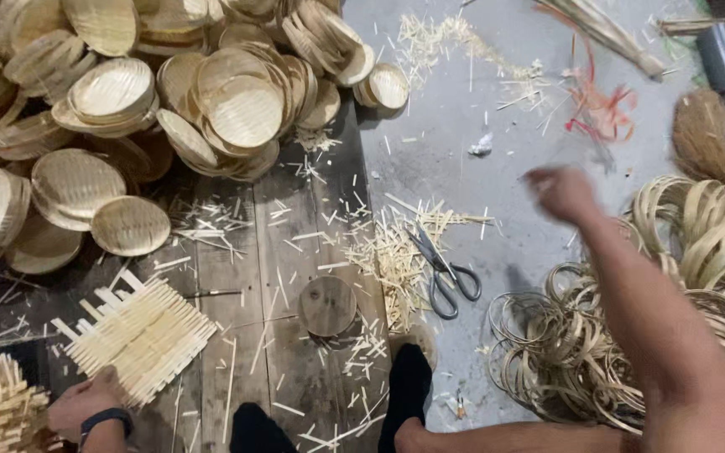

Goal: The person sits on the floor and weaves small round bamboo baskets. They place a woven bamboo mat over a circular mold, then use shears to trim the excess bamboo strips around the edge. The person repeats this process for multiple baskets, stacking the finished items nearby.

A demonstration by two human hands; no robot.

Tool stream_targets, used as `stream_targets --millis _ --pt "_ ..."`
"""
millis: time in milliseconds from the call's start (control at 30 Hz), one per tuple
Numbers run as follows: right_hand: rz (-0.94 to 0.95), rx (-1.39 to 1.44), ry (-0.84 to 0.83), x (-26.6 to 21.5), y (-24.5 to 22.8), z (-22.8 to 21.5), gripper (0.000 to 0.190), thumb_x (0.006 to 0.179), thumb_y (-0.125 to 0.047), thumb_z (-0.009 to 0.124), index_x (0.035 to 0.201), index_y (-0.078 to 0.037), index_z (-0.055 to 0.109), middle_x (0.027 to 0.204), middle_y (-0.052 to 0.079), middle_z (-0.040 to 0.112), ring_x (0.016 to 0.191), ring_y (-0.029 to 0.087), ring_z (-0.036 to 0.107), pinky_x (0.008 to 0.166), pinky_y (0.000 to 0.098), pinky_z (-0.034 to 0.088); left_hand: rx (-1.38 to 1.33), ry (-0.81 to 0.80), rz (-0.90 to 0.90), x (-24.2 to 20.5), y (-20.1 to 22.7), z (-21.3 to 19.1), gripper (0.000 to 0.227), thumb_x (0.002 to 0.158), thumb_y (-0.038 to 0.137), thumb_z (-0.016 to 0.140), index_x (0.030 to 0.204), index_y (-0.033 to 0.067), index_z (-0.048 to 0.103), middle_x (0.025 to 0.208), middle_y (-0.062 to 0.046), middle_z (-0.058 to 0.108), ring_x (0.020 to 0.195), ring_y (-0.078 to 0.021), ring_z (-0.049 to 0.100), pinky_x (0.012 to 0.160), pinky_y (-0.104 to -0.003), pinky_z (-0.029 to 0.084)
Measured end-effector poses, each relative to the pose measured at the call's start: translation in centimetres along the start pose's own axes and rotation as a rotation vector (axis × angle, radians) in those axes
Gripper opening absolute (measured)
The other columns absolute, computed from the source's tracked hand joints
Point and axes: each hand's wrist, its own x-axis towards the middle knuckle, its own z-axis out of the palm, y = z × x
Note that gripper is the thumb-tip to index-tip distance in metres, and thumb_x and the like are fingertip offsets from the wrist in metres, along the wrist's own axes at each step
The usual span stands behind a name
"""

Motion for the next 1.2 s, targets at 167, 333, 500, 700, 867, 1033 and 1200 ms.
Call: stream_targets --millis 167,333,500,700,867,1033,1200 --pt "-0.484 -0.045 -0.420 -6.4 -14.7 6.8 0.026 0.088 -0.024 0.069 0.112 -0.018 0.078 0.110 0.008 0.077 0.090 0.029 0.075 0.086 0.0428 0.057 0.161 0.053 0.513 -0.3 -3.1 -3.0 0.038 0.079 0.028 0.097 0.095 0.0002 0.078 0.083 -0.024 0.072 0.075 -0.0397 0.070 0.076 -0.054 0.054" --pt "-0.599 0.074 -0.479 -9.4 -26.3 8.2 0.027 0.092 -0.027 0.066 0.115 -0.018 0.076 0.104 0.010 0.078 0.090 0.030 0.074 0.081 0.0434 0.057 -0.380 0.098 0.625 -0.6 -0.3 -6.2 0.033 0.082 0.014 0.097 0.072 -0.0009 0.069 0.080 -0.015 0.071 0.074 -0.0257 0.066 0.083 -0.042 0.057" --pt "-0.388 0.614 -0.411 -11.6 -32.2 9.4 0.025 0.094 -0.023 0.068 0.115 -0.011 0.076 0.105 0.010 0.078 0.085 0.022 0.076 0.075 0.0357 0.061 -0.761 -0.292 0.782 -3.4 6.5 -12.4 0.026 0.091 0.012 0.090 0.084 0.0020 0.067 0.086 -0.007 0.070 0.077 -0.0149 0.061 0.074 -0.029 0.052" --pt "-0.003 1.060 -0.496 -14.8 -33.0 13.9 0.026 0.097 -0.020 0.067 0.117 -0.006 0.074 0.101 0.008 0.077 0.088 0.019 0.075 0.074 0.0323 0.063 -0.516 -0.571 0.160 -12.2 6.4 -17.9 0.023 0.085 0.023 0.079 0.097 0.0094 0.064 0.095 -0.009 0.074 0.078 -0.0195 0.068 0.069 -0.033 0.059" --pt "0.000 1.190 -0.452 -15.4 -31.6 15.4 0.038 0.096 -0.028 0.068 0.125 -0.003 0.065 0.103 0.007 0.074 0.090 0.014 0.073 0.073 0.0274 0.058 -0.430 -0.888 0.495 -17.1 2.8 -10.7 0.037 0.084 0.019 0.085 0.112 0.0049 0.064 0.097 -0.010 0.073 0.083 -0.0189 0.069 0.073 -0.032 0.057" --pt "0.122 1.130 -0.555 -15.7 -27.1 18.1 0.041 0.086 -0.016 0.080 0.121 0.002 0.067 0.087 0.006 0.070 0.072 0.012 0.064 0.062 0.0265 0.053 -0.738 -1.255 0.447 -23.2 0.0 3.1 0.054 0.077 0.007 0.086 0.124 -0.0004 0.059 0.098 -0.011 0.075 0.081 -0.0161 0.071 0.070 -0.029 0.059" --pt "0.274 1.191 -0.496 -17.2 -23.7 24.5 0.031 0.085 -0.008 0.079 0.113 0.003 0.072 0.082 0.001 0.071 0.066 0.007 0.059 0.057 0.0239 0.047 -0.515 -1.221 0.563 -26.3 -1.4 8.2 0.060 0.077 0.007 0.088 0.129 -0.0011 0.060 0.098 -0.011 0.075 0.082 -0.0140 0.070 0.070 -0.029 0.060"
